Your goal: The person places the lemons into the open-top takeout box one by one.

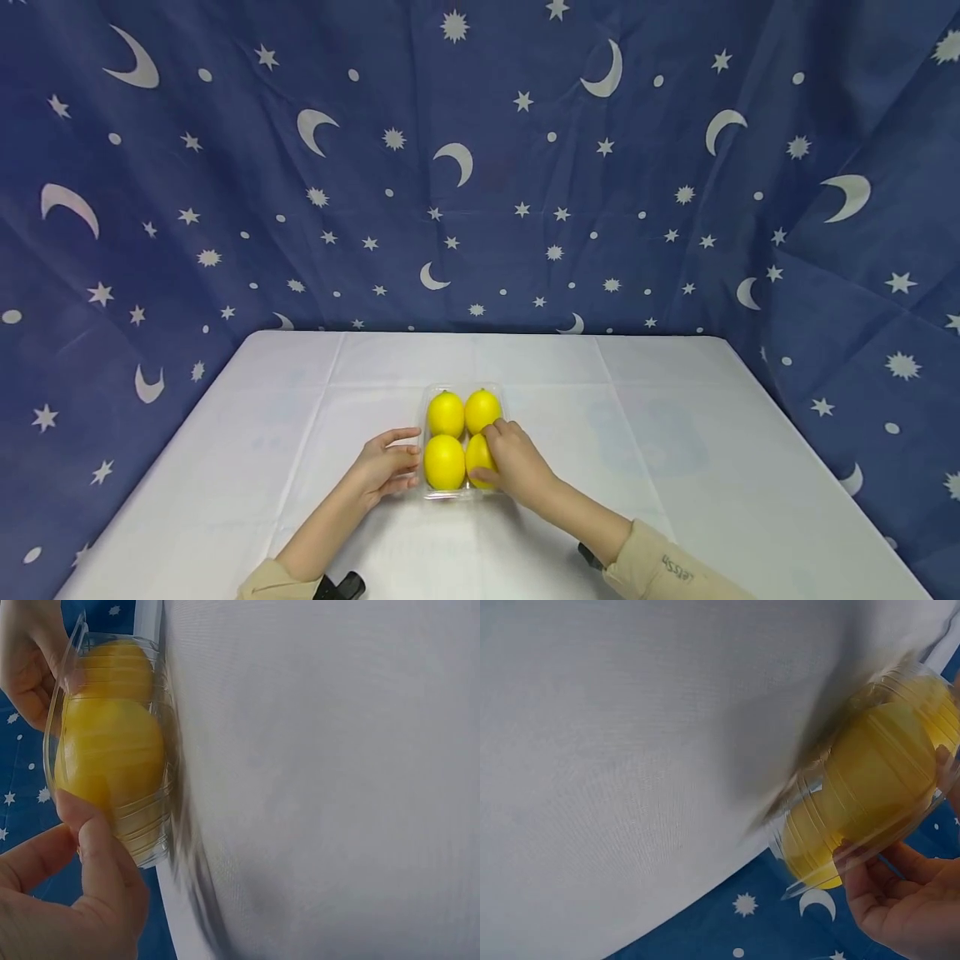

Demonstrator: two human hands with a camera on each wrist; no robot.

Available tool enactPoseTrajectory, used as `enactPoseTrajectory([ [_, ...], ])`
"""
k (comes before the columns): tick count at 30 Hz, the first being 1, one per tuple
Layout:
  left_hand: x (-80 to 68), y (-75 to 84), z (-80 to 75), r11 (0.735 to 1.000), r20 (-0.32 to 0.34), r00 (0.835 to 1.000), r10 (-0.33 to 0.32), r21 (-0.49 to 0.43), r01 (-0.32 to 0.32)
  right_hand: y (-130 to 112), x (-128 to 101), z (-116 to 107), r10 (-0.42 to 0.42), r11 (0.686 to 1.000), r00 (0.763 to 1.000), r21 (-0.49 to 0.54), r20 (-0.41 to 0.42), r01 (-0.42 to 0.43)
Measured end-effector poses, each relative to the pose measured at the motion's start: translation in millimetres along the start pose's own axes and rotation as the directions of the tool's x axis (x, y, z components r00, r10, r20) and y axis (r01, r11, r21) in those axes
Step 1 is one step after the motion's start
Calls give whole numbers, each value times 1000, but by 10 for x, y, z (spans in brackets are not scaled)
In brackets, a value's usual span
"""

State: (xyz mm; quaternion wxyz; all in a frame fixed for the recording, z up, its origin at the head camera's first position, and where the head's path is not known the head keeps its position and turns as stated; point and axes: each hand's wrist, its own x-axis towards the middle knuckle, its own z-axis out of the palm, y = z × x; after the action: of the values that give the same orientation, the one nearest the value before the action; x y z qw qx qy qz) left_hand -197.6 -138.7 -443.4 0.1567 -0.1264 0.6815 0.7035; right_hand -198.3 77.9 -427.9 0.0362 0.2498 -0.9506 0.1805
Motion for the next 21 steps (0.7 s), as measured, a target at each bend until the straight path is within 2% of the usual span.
enactPoseTrajectory([
  [10,9,-22,-28,1000,-17,1000,10,6,-10,-22,-4,36,-41,999,999,-23,-1,41],
  [17,1,-21,-42,1000,-12,1000,7,25,-6,-22,-51,20,-47,997,999,62,-11,48],
  [21,-5,-13,-43,999,-1,1000,10,53,-9,21,-113,-28,-49,994,998,100,-47,53],
])
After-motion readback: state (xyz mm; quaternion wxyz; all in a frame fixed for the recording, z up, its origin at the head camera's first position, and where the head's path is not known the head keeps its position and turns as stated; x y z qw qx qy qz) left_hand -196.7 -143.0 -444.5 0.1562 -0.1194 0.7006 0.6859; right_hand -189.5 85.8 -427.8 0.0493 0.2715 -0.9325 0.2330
